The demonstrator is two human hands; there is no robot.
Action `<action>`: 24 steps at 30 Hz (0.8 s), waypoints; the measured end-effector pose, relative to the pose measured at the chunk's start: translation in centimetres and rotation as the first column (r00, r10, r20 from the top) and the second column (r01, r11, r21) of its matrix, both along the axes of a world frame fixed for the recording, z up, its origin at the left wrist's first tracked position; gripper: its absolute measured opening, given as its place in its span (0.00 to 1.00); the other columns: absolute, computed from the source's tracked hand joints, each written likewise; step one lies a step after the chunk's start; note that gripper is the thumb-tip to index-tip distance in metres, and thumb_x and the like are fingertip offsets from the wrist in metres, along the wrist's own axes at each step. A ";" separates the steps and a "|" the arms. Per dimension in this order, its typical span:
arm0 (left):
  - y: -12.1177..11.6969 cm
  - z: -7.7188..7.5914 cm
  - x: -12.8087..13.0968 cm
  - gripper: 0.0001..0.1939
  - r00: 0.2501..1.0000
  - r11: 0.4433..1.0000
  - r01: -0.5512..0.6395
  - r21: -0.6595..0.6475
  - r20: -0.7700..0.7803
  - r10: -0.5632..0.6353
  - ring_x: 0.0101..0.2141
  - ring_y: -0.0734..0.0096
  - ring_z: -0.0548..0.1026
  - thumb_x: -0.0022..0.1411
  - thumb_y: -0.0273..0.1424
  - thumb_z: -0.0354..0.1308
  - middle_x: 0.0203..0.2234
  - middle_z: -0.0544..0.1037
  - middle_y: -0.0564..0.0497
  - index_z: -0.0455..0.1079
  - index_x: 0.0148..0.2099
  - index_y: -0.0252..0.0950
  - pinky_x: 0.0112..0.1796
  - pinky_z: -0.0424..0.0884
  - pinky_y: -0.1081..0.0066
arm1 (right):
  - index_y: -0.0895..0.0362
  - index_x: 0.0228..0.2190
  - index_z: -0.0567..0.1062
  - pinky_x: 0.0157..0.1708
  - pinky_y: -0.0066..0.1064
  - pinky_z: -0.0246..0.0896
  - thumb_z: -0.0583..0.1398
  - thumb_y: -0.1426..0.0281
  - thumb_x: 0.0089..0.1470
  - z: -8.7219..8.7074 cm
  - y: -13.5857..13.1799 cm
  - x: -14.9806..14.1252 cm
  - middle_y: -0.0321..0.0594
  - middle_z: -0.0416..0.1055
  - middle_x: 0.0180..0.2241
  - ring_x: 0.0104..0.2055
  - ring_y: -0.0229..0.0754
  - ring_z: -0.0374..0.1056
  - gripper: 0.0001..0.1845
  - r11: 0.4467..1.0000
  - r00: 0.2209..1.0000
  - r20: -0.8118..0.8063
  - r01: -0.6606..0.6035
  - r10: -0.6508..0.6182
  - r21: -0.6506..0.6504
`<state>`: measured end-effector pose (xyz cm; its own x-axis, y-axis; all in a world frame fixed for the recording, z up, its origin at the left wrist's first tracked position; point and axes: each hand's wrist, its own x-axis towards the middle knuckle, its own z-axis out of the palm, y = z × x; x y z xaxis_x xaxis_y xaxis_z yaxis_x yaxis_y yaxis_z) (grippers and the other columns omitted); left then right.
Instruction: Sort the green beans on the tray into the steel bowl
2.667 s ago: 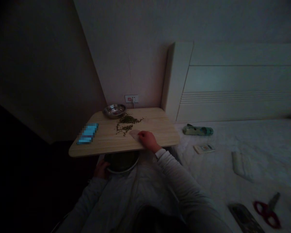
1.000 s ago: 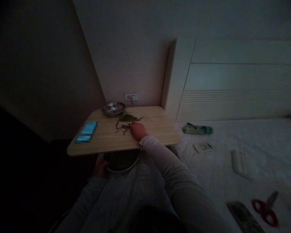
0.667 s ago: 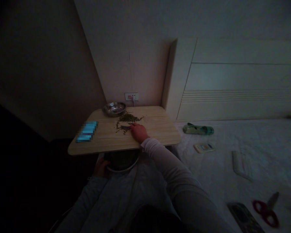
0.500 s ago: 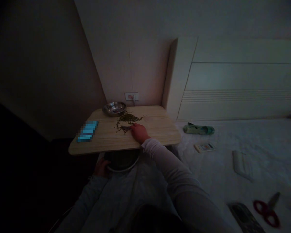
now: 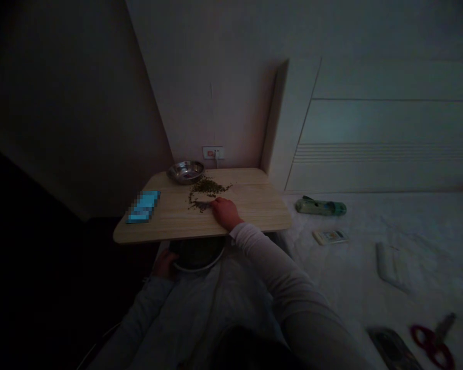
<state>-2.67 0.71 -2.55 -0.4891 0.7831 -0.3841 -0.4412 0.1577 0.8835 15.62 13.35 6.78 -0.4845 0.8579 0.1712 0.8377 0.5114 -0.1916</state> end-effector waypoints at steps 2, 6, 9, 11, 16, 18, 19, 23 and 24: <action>0.0 -0.2 -0.1 0.10 1.000 1.000 0.001 0.008 0.004 -0.001 0.21 0.72 0.68 0.25 0.26 0.59 0.15 0.70 0.55 0.67 0.19 0.36 0.26 0.63 0.71 | 0.56 0.48 0.72 0.45 0.32 0.58 0.49 0.73 0.57 -0.1 0.0 0.0 0.46 0.70 0.45 0.45 0.45 0.66 0.20 1.000 1.000 -0.008 -0.002 0.002 0.007; -0.1 -0.2 -0.1 0.08 1.000 1.000 0.011 0.021 -0.006 -0.011 0.20 0.73 0.66 0.27 0.27 0.59 0.14 0.68 0.57 0.65 0.18 0.37 0.25 0.62 0.71 | 0.56 0.47 0.72 0.46 0.31 0.58 0.49 0.73 0.57 -0.3 -0.1 0.2 0.46 0.70 0.45 0.46 0.44 0.66 0.19 1.000 1.000 -0.025 -0.013 0.014 0.015; -0.2 0.1 0.1 0.07 1.000 0.999 0.001 0.034 -0.006 0.000 0.20 0.74 0.66 0.26 0.27 0.59 0.13 0.67 0.57 0.65 0.16 0.37 0.24 0.61 0.72 | 0.57 0.47 0.72 0.46 0.31 0.58 0.49 0.73 0.57 -0.5 0.0 0.2 0.46 0.70 0.45 0.46 0.44 0.66 0.19 1.000 0.999 -0.036 -0.013 0.014 0.020; -0.3 0.2 0.1 0.07 1.000 0.999 0.000 0.042 -0.002 0.000 0.20 0.74 0.66 0.27 0.26 0.58 0.13 0.68 0.56 0.65 0.17 0.36 0.24 0.61 0.72 | 0.57 0.47 0.72 0.46 0.31 0.58 0.49 0.73 0.57 -0.7 0.1 0.2 0.46 0.70 0.45 0.45 0.44 0.66 0.19 1.000 0.999 -0.037 -0.013 0.013 0.022; -0.4 0.2 0.0 0.07 0.999 0.998 0.038 0.056 0.002 -0.038 0.19 0.74 0.66 0.28 0.26 0.59 0.13 0.68 0.56 0.64 0.16 0.37 0.23 0.61 0.73 | 0.57 0.46 0.72 0.46 0.31 0.57 0.49 0.73 0.56 -1.0 0.1 0.3 0.46 0.69 0.44 0.45 0.44 0.65 0.19 1.000 0.998 -0.055 -0.013 0.014 0.025; -0.4 0.2 -0.1 0.07 0.999 0.998 0.037 0.054 0.013 -0.038 0.19 0.74 0.66 0.27 0.26 0.59 0.13 0.69 0.56 0.64 0.16 0.37 0.23 0.61 0.73 | 0.57 0.46 0.73 0.46 0.30 0.57 0.49 0.74 0.56 -0.9 0.1 0.3 0.46 0.69 0.44 0.45 0.44 0.65 0.19 1.000 0.997 -0.071 -0.012 0.013 0.018; -0.3 0.1 -0.1 0.07 0.999 0.998 0.036 0.054 0.026 -0.037 0.19 0.74 0.67 0.27 0.26 0.59 0.13 0.69 0.56 0.64 0.16 0.37 0.23 0.61 0.73 | 0.57 0.46 0.73 0.45 0.30 0.57 0.50 0.74 0.56 -0.9 0.0 0.3 0.46 0.69 0.44 0.45 0.43 0.65 0.18 1.000 0.997 -0.080 -0.011 0.012 0.016; -0.1 -0.4 -0.2 0.07 0.998 0.998 0.026 0.062 0.055 -0.029 0.19 0.74 0.66 0.27 0.26 0.60 0.13 0.69 0.56 0.65 0.16 0.37 0.23 0.62 0.73 | 0.57 0.45 0.73 0.45 0.29 0.58 0.50 0.74 0.55 -0.8 -0.2 0.3 0.45 0.69 0.45 0.45 0.43 0.65 0.18 1.000 0.994 -0.107 0.010 -0.011 -0.004; -0.1 -0.6 -0.3 0.07 0.998 0.998 0.031 0.063 0.050 -0.034 0.19 0.74 0.66 0.27 0.26 0.60 0.13 0.69 0.56 0.66 0.16 0.36 0.23 0.62 0.73 | 0.57 0.45 0.73 0.45 0.29 0.58 0.50 0.74 0.55 -0.7 -0.3 0.3 0.45 0.69 0.45 0.45 0.43 0.65 0.18 1.000 0.993 -0.116 0.017 -0.018 -0.013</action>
